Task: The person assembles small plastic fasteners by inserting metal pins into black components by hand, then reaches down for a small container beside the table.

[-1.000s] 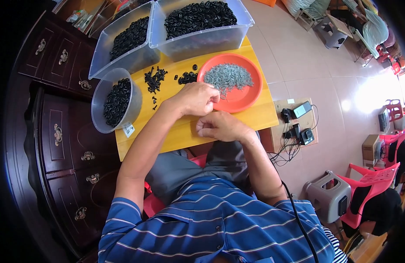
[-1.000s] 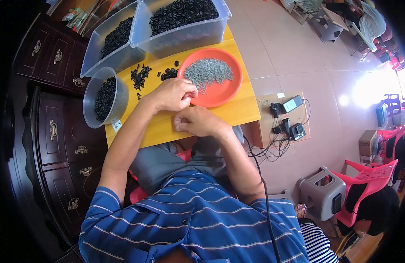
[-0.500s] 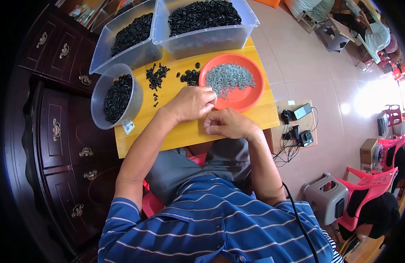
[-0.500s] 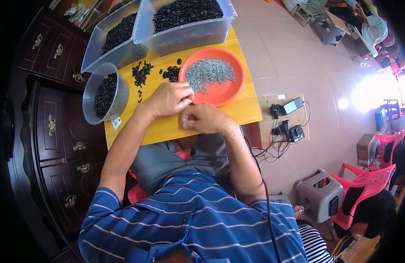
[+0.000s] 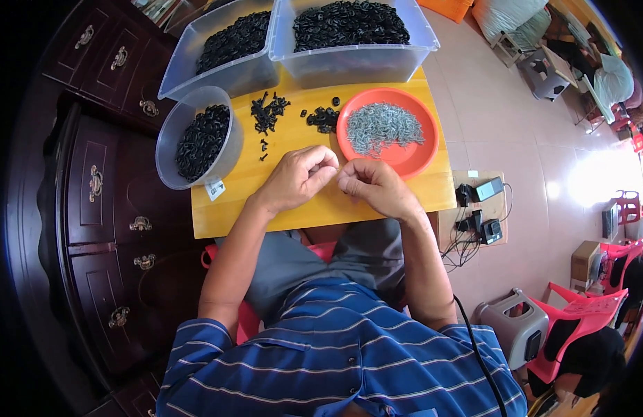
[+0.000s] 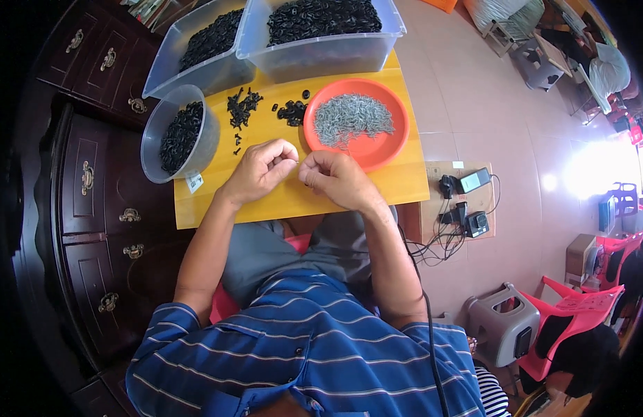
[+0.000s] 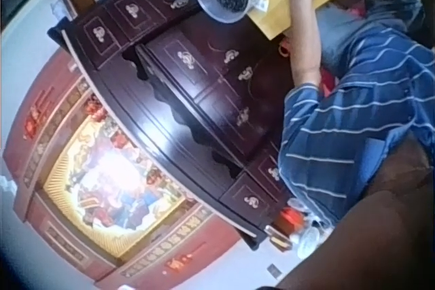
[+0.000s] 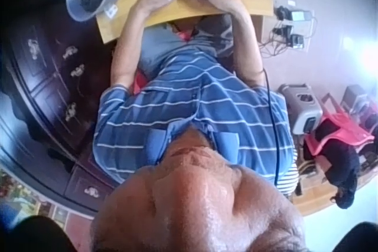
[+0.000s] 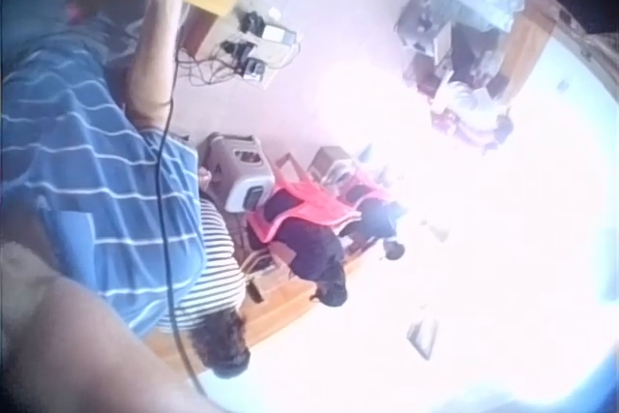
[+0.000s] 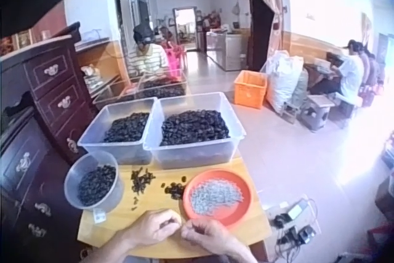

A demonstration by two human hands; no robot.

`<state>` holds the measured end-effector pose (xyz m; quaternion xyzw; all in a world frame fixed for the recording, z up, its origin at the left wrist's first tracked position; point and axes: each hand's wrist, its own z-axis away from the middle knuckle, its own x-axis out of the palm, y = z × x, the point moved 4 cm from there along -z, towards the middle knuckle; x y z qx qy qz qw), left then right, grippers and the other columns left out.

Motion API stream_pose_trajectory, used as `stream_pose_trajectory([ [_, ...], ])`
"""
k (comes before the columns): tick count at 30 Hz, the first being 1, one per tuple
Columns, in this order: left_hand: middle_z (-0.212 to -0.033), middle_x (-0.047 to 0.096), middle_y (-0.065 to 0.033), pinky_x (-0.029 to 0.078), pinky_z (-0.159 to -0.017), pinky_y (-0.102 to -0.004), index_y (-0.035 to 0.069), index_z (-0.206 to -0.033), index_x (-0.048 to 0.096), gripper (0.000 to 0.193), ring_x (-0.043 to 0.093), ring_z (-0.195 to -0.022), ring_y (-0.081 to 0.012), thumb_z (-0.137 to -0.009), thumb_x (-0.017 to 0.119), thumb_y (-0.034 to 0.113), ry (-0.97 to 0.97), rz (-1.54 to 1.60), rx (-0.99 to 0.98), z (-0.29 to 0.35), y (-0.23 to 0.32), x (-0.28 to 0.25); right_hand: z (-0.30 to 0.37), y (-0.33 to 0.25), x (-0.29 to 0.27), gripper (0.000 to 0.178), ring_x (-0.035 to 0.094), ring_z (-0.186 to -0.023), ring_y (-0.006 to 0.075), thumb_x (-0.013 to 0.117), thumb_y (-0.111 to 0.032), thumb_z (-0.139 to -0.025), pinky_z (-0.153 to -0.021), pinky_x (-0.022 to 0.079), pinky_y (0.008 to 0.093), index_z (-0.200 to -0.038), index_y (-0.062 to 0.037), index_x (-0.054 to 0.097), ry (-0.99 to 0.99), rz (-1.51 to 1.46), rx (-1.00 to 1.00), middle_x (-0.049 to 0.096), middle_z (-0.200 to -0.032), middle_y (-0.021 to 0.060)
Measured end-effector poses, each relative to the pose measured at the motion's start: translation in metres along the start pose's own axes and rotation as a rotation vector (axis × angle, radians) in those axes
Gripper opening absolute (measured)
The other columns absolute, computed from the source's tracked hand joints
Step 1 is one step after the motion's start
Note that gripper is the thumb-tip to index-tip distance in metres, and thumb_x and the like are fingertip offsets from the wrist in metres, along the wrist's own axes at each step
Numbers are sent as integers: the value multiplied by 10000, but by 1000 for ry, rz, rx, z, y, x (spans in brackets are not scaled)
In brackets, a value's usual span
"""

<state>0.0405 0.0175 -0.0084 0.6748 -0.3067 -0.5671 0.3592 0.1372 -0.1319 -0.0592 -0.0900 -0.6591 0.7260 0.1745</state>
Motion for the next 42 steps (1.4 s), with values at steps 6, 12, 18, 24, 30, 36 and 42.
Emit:
stream_pose_trajectory([
  [6, -795, 636, -114, 491, -628, -362, 22, -933, 608, 94, 629, -681, -250, -934, 654, 104, 83, -33, 30, 10, 11, -9, -4, -5, 11, 145, 578, -755, 62, 656, -154, -1004, -683, 502, 236, -1001, -9, 662, 37, -106, -14, 615, -836, -18],
  [12, -808, 637, -122, 495, -622, -388, 42, -924, 623, 77, 640, -697, -311, -907, 684, 85, 149, -265, 189, 15, 19, -8, -2, -9, 13, 147, 584, -788, 58, 661, -166, -1004, -719, 511, 234, -1010, -19, 665, 42, -214, 2, 629, -864, -15],
  [18, -781, 614, -88, 473, -585, -337, 31, -932, 640, 80, 617, -646, -223, -877, 694, 8, 177, -268, 211, 21, 29, -8, -1, -11, 13, 115, 598, -796, 63, 656, -156, -992, -718, 516, 237, -984, -42, 670, 43, -208, -17, 639, -865, -10],
  [24, -801, 638, -83, 484, -582, -342, 44, -946, 641, 89, 633, -648, -222, -880, 678, -4, 228, -115, 170, 26, 28, -6, -4, -6, 17, 91, 590, -746, 58, 664, -141, -971, -675, 504, 221, -968, -52, 681, 37, -335, 2, 642, -840, -14],
  [30, -786, 618, -47, 444, -568, -273, 21, -967, 634, 61, 560, -624, -107, -922, 671, 37, 259, 15, 102, 33, 16, -6, -4, -2, 27, 93, 582, -711, 58, 673, -152, -978, -658, 502, 216, -981, -59, 682, 45, -451, 47, 641, -830, -11],
  [36, -758, 587, -7, 421, -572, -241, 15, -968, 620, 67, 504, -630, -59, -971, 645, 77, 379, 221, -20, 41, -4, 1, -7, -4, 26, 120, 597, -710, 64, 670, -183, -997, -673, 501, 209, -1054, -78, 675, 223, -436, 26, 651, -858, -13],
  [42, -772, 569, 18, 414, -577, -218, 16, -991, 605, 100, 492, -641, -37, -1001, 622, 113, 376, 215, -57, 40, -6, 4, -7, -4, 24, 131, 626, -769, 66, 682, -100, -977, -712, 532, 226, -1098, -53, 669, 297, -426, -62, 686, -922, 6],
])
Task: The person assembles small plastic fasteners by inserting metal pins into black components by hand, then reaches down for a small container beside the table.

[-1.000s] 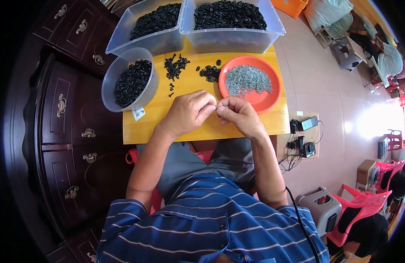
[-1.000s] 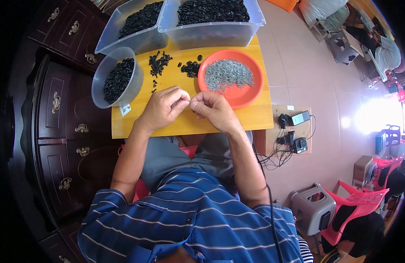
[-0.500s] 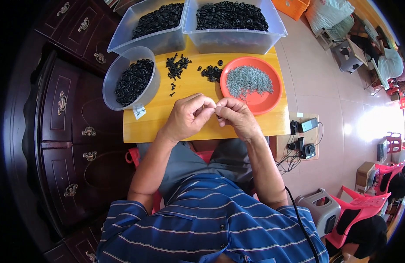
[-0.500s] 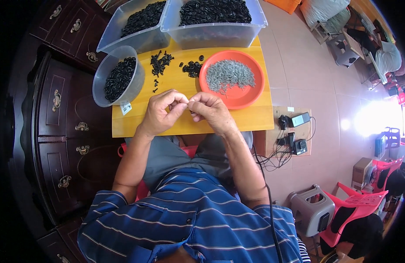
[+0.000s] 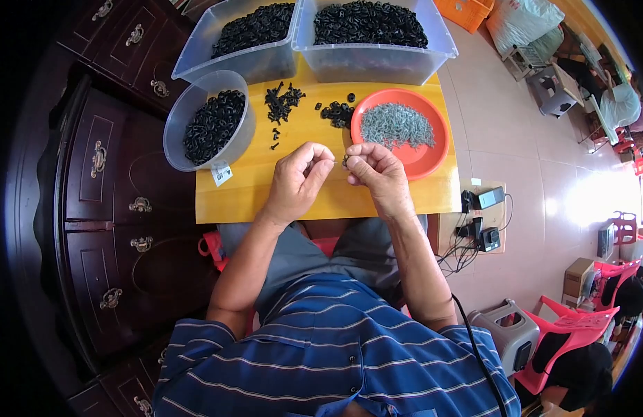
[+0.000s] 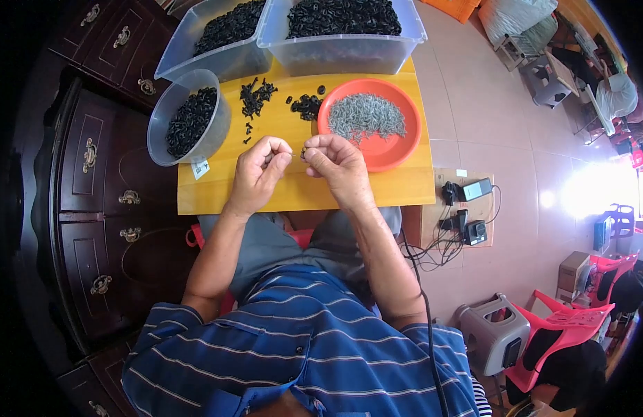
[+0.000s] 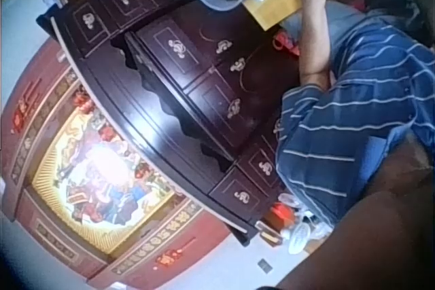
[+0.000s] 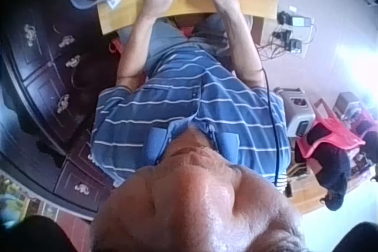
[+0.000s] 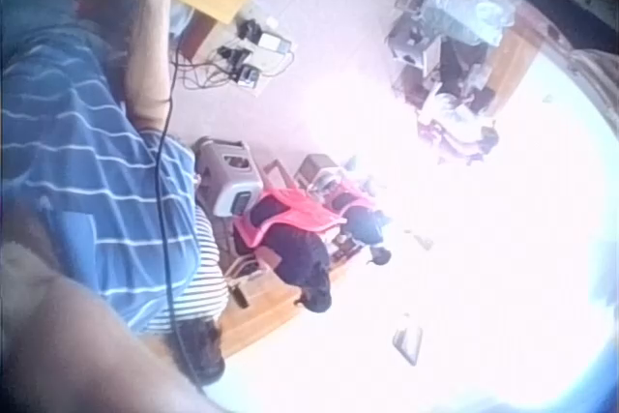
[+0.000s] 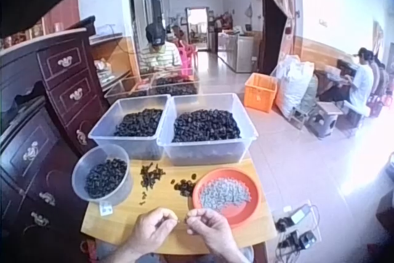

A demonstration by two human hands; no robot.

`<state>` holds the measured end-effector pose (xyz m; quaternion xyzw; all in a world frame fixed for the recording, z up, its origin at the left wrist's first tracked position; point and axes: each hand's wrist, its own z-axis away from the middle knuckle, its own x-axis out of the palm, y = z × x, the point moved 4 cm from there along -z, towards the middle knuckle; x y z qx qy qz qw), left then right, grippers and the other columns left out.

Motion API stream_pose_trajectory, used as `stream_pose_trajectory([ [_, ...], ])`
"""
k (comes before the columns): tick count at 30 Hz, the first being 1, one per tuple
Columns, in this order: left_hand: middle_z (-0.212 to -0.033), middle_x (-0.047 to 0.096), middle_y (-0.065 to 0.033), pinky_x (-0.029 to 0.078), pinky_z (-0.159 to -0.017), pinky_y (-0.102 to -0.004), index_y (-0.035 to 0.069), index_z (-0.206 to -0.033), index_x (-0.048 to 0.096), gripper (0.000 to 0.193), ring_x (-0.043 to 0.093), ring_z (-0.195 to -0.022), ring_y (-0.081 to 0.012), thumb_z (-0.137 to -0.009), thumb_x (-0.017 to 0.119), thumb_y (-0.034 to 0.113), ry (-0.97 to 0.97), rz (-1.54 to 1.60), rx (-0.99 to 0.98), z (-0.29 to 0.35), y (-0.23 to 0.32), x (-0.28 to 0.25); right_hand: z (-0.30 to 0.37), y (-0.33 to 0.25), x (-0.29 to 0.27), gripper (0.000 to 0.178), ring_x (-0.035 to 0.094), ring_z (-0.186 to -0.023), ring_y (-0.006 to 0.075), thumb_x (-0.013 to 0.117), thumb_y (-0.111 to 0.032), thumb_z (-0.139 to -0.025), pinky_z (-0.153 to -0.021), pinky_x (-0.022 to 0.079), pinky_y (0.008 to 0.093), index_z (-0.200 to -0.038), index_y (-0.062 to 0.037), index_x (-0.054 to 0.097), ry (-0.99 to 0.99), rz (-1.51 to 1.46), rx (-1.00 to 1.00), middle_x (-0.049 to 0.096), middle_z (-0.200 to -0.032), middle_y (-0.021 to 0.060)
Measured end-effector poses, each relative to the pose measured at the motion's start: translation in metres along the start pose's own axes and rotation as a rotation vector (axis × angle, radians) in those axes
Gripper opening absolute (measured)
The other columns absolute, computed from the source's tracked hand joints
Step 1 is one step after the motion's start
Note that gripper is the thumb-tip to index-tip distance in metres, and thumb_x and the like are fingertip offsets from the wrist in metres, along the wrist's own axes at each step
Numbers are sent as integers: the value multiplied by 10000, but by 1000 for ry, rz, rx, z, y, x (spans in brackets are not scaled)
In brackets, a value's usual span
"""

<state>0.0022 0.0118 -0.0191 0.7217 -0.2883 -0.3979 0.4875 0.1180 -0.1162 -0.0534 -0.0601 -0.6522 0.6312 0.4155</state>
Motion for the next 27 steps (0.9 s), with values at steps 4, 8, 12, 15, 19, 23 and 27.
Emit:
stream_pose_trajectory([
  [4, -799, 576, 29, 420, -587, -197, 17, -1014, 594, 125, 503, -654, -26, -1027, 595, 141, -27, -25, 9, -2, -1, 1, 1, 0, 1, 165, 636, -812, 62, 688, -41, -954, -737, 549, 237, -1116, -33, 657, -47, 48, -42, 687, -930, 2],
  [8, -800, 579, 26, 423, -588, -200, 17, -1013, 594, 128, 507, -655, -28, -1027, 596, 144, -33, -44, 23, -4, 2, 1, 0, 1, 1, 181, 640, -836, 59, 692, -28, -946, -745, 552, 237, -1122, -30, 652, -42, 40, -56, 686, -928, -2],
  [12, -767, 579, 4, 424, -575, -227, 14, -990, 603, 111, 508, -637, -49, -1004, 617, 123, -12, -36, 12, -5, 3, 2, 1, -1, 3, 176, 643, -846, 58, 685, -27, -949, -754, 554, 238, -1121, -28, 651, -51, 92, -76, 684, -925, -8],
  [15, -741, 588, -17, 431, -568, -252, 11, -972, 614, 96, 518, -626, -70, -980, 638, 104, 4, -18, 2, -5, 6, 2, 1, -1, 3, 173, 644, -849, 60, 684, -26, -950, -755, 553, 239, -1120, -26, 651, -53, 98, -80, 684, -925, -8],
  [19, -757, 601, -12, 440, -573, -250, 9, -977, 618, 85, 523, -636, -64, -975, 642, 90, -8, 2, -15, -6, 4, 3, 1, 1, 3, 179, 645, -843, 65, 687, -20, -945, -752, 552, 239, -1120, -17, 652, -50, 94, -89, 686, -920, 1],
  [23, -758, 600, -6, 437, -572, -244, 9, -975, 620, 75, 520, -641, -57, -973, 643, 81, -5, 6, -15, -5, 4, 4, 1, 1, 3, 178, 645, -824, 69, 692, -12, -938, -746, 550, 238, -1113, -9, 656, -36, 141, -101, 688, -915, 8],
  [27, -759, 600, -4, 435, -571, -242, 10, -972, 620, 65, 520, -645, -52, -968, 646, 70, -10, 7, -26, -5, 3, 6, 2, 1, 1, 174, 643, -801, 69, 699, -4, -930, -734, 544, 235, -1100, 0, 665, -11, 142, -118, 687, -904, 7],
])
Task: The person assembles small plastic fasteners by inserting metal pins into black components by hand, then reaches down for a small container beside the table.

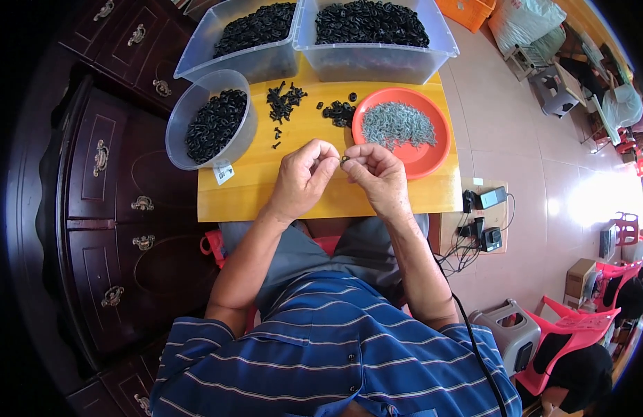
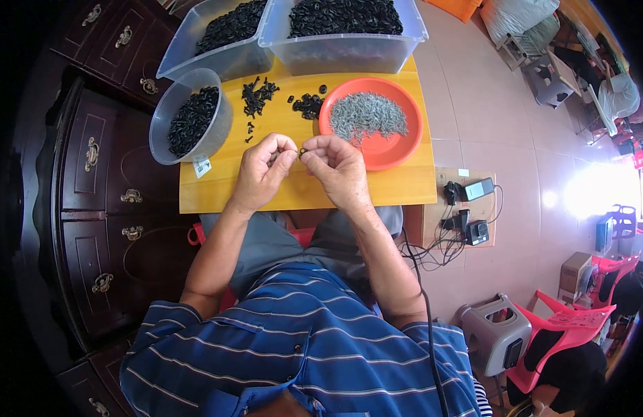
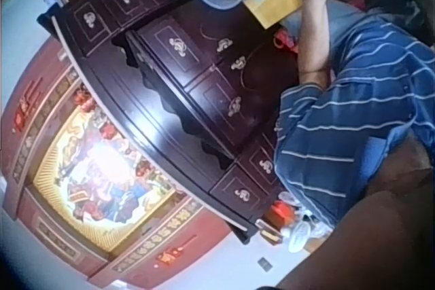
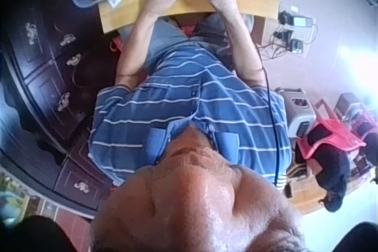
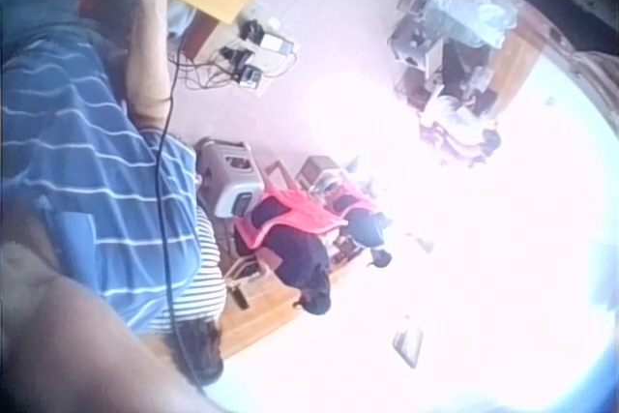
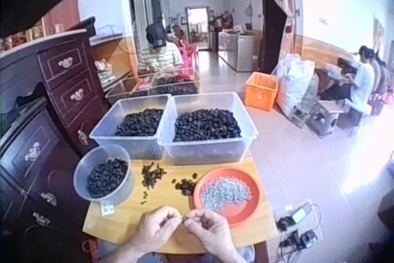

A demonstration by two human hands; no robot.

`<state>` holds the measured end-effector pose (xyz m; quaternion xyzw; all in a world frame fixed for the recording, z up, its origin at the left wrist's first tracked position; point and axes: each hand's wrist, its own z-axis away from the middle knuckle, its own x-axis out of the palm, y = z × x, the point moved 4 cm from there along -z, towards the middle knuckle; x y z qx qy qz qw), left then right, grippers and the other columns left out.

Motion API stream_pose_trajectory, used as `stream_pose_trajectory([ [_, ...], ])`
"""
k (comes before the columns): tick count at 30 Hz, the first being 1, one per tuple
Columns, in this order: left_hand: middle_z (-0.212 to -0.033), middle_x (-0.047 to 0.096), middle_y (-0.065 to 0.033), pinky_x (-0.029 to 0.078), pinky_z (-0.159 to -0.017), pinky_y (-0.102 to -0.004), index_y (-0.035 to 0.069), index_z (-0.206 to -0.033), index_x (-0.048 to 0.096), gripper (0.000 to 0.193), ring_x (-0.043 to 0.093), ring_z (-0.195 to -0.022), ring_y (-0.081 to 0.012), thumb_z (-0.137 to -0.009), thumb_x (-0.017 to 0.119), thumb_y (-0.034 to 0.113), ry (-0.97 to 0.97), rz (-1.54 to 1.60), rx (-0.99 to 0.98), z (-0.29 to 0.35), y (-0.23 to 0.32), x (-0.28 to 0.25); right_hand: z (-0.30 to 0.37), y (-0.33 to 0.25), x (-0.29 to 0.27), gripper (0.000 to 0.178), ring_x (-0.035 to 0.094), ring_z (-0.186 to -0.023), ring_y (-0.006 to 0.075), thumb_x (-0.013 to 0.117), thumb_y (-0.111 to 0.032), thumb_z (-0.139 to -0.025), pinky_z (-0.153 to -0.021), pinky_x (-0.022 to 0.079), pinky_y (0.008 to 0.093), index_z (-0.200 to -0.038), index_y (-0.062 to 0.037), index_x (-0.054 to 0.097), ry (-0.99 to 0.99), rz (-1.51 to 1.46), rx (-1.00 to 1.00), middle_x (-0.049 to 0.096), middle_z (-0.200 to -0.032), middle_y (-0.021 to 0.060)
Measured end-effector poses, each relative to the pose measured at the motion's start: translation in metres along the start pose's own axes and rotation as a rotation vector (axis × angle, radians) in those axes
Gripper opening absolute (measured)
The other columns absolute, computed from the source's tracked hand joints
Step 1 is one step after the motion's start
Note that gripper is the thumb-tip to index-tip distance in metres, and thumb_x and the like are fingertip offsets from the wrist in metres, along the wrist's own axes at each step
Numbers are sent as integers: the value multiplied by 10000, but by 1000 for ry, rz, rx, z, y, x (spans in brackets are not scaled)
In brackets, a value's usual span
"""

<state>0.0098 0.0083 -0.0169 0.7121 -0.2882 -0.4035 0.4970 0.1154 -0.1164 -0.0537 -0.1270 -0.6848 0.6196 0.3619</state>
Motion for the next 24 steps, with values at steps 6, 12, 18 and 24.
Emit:
stream_pose_trajectory([
  [6, -759, 599, -7, 437, -571, -246, 8, -971, 618, 54, 523, -647, -55, -963, 642, 56, 1, 8, -7, 2, 0, 2, 0, 2, 0, 171, 636, -788, 64, 700, 7, -924, -725, 537, 229, -1092, 6, 670, 1, 33, 2, 688, -896, 3],
  [12, -764, 603, -16, 445, -582, -251, 4, -972, 618, 56, 532, -657, -62, -960, 640, 54, -10, 16, -9, -1, -2, 4, -1, 3, -2, 168, 621, -769, 57, 714, -2, -914, -709, 530, 221, -1076, 17, 675, 14, 44, -10, 684, -877, 1],
  [18, -781, 614, -11, 455, -594, -244, 2, -982, 623, 65, 542, -667, -56, -960, 646, 60, -21, 38, -22, -3, -7, 3, -2, 3, -3, 165, 637, -797, 61, 712, 9, -915, -729, 533, 222, -1076, 5, 680, 22, 74, 18, 691, -892, -3],
  [24, -853, 621, 31, 465, -616, -215, 13, -1046, 637, 109, 538, -690, -22, -978, 655, 96, -50, 272, -132, -14, -17, -7, -2, -2, -4, 149, 621, -781, 56, 709, -9, -928, -719, 524, 218, -1072, -1, 676, 50, 8, -6, 686, -885, -6],
])
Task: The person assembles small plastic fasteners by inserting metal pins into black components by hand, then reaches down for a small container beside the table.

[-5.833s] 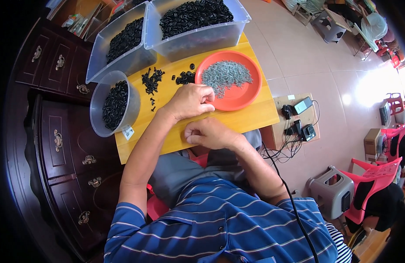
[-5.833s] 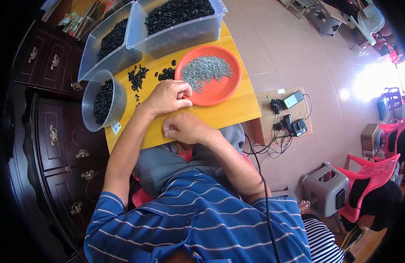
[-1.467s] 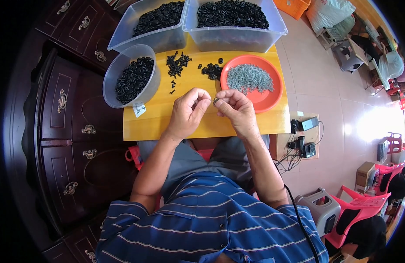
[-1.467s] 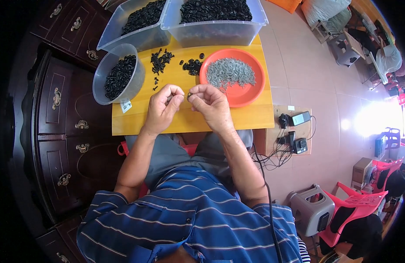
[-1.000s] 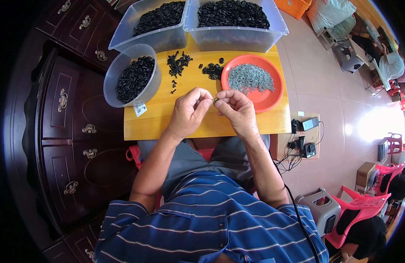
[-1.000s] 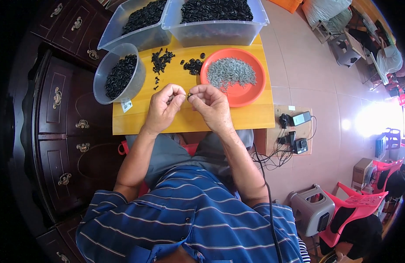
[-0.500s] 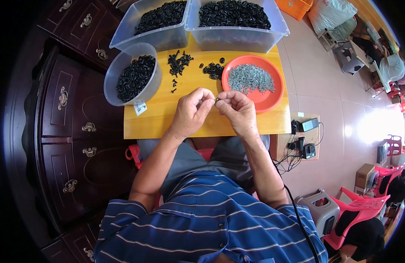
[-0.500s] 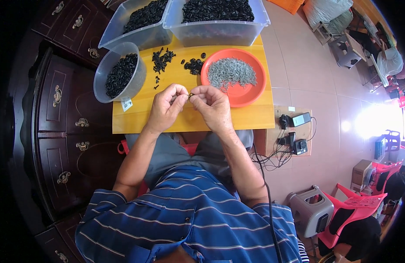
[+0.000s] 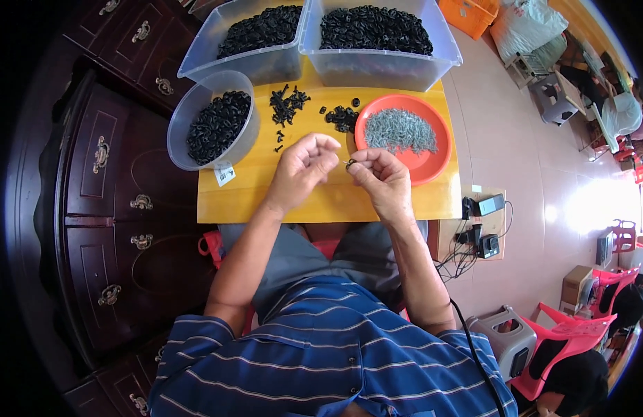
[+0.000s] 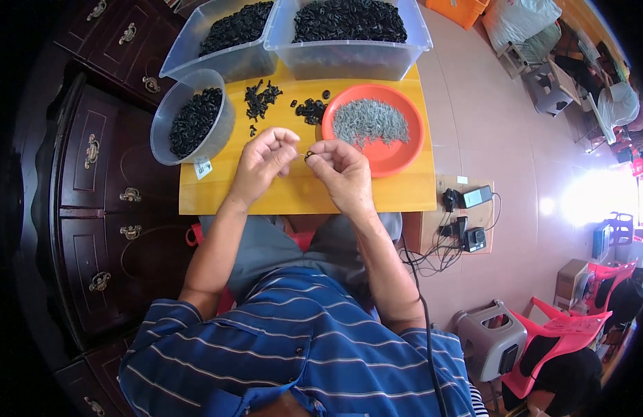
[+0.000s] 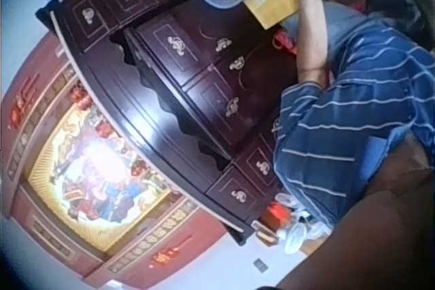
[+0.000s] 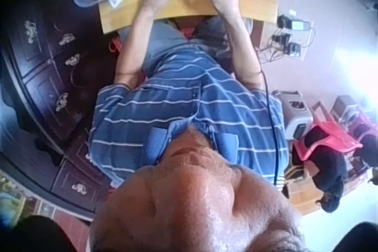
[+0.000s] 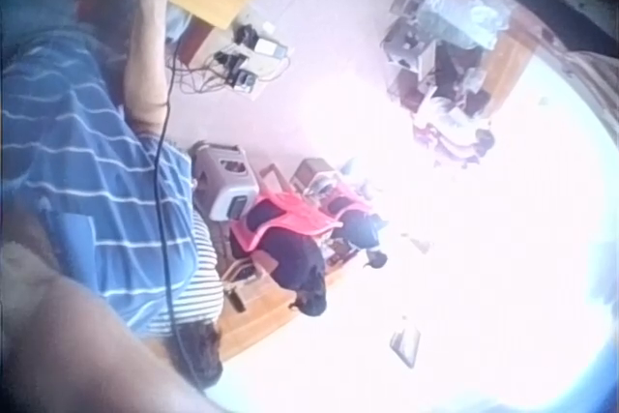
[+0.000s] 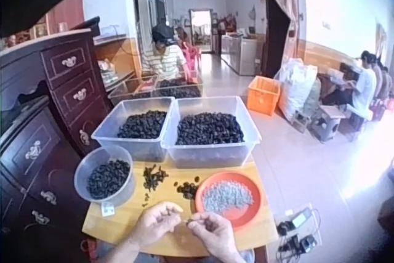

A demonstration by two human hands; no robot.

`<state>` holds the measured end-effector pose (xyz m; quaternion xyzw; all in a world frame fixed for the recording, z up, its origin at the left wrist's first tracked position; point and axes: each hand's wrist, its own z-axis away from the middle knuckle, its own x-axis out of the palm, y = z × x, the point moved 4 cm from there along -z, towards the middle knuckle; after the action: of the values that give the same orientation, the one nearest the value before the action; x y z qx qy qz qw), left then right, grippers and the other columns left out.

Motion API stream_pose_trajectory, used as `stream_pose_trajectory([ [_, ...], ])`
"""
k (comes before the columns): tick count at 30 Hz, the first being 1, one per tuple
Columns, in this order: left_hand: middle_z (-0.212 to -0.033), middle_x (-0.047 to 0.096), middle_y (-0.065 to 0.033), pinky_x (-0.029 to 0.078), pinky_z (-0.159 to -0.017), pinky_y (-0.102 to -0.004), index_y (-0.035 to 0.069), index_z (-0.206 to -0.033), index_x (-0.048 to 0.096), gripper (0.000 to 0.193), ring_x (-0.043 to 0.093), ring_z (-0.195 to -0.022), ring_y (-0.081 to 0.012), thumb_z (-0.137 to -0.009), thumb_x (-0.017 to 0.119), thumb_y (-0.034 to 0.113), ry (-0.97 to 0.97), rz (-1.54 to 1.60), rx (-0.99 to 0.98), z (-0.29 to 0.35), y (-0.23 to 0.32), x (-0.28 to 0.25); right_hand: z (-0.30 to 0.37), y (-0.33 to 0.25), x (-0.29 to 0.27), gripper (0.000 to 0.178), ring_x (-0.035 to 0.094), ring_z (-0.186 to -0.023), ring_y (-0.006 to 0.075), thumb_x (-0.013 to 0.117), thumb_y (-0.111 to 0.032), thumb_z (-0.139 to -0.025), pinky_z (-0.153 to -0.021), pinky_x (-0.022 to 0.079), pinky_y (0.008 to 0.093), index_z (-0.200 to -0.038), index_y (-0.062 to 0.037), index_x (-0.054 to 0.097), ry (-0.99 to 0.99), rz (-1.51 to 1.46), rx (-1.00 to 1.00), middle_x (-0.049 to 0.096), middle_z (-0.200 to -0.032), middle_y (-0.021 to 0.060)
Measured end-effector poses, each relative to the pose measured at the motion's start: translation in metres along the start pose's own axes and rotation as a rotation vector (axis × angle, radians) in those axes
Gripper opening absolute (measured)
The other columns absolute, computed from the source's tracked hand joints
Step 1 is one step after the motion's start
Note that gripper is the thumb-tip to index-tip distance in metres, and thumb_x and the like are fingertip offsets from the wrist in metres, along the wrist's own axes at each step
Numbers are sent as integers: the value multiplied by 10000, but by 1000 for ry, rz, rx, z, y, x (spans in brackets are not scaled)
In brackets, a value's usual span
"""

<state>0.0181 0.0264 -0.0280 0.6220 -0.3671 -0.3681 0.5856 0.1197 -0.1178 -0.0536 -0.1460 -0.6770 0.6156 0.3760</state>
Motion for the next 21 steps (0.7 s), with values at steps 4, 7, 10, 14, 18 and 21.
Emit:
stream_pose_trajectory([
  [4, -831, 656, -24, 505, -622, -283, 24, -1112, 659, 253, 606, -666, -104, -904, 727, 152, 154, -413, 105, -33, -19, -25, -2, -4, -2, 139, 602, -761, 51, 700, -14, -939, -701, 511, 215, -1073, -4, 666, 25, -81, -1, 672, -870, -12],
  [7, -826, 681, -101, 533, -664, -385, 42, -1159, 671, 374, 663, -693, -258, -822, 764, 175, 201, -718, 138, -59, -38, -39, -1, -6, 0, 136, 603, -763, 53, 697, -12, -939, -703, 509, 219, -1071, -6, 665, 19, -69, -6, 673, -871, -13],
  [10, -821, 684, -108, 531, -675, -413, 45, -1167, 677, 372, 664, -711, -303, -835, 759, 194, 173, -850, 194, -77, -43, -39, -1, -5, -1, 128, 606, -767, 54, 692, -13, -941, -707, 507, 221, -1067, -8, 665, 14, -82, -5, 678, -876, -11],
  [14, -798, 679, -117, 526, -679, -431, 84, -1161, 695, 355, 662, -729, -329, -832, 760, 199, 176, -936, 106, -88, -44, -32, -2, -4, -3, 130, 612, -773, 53, 691, -9, -939, -707, 507, 220, -1066, -8, 665, 26, -65, 9, 681, -883, -11],
  [18, -774, 679, -100, 525, -670, -428, 93, -1103, 698, 295, 671, -731, -309, -826, 760, 172, 196, -880, 88, -86, -46, -33, -2, -5, -1, 138, 618, -792, 51, 697, -11, -936, -709, 509, 218, -1069, -9, 665, 14, -75, 21, 682, -896, -12],
  [21, -787, 681, -88, 524, -663, -427, 71, -1008, 674, 216, 668, -730, -302, -826, 753, 156, 214, -854, 62, -79, -47, -35, -3, -2, -2, 142, 622, -799, 54, 703, -31, -937, -715, 510, 220, -1073, -21, 666, 2, -73, 23, 690, -918, -7],
])
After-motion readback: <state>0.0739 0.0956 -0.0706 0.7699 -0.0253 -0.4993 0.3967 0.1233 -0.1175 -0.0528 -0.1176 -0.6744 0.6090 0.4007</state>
